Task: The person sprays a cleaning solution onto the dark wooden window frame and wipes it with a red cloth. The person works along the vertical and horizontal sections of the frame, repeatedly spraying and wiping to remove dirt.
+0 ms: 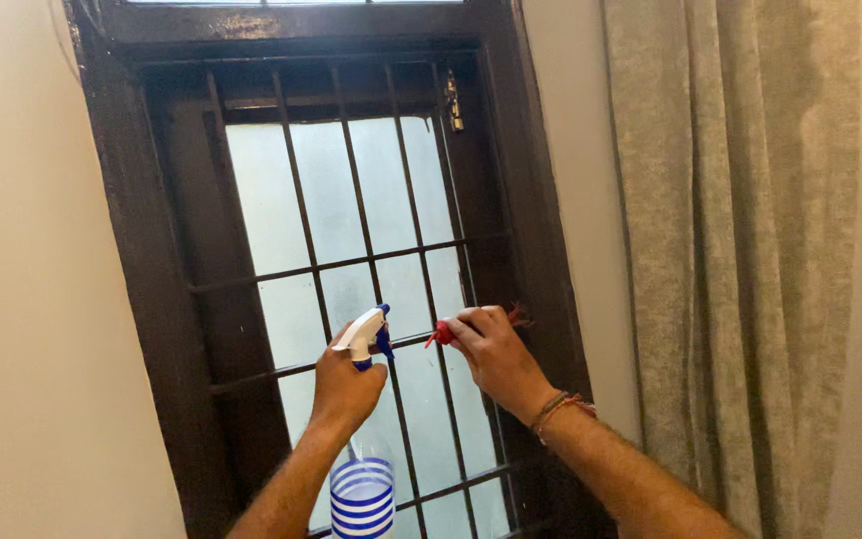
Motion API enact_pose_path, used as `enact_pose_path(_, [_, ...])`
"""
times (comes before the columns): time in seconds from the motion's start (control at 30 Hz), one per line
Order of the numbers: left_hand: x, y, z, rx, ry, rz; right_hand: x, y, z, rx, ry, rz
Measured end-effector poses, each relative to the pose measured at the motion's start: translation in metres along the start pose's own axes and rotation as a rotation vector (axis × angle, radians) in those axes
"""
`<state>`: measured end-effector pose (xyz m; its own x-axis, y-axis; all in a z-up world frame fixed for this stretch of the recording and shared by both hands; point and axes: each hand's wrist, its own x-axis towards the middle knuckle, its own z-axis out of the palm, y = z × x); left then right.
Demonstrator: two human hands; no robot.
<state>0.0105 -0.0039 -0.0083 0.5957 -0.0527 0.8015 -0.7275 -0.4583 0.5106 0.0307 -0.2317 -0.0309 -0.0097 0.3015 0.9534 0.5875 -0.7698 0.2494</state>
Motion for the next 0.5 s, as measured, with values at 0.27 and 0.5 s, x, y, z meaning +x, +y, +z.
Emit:
enact_pose_path(0.27, [0.001,-0.007,-0.001,-0.058,0.039,0.078,0.020,0.009,-0.002,0.338,0.164,0.430])
enact_pose_path(0.5, [0.003,-0.002,-0.006,0.003,0.007,-0.107,0.070,0.003,0.031,0.393,0.240,0.706])
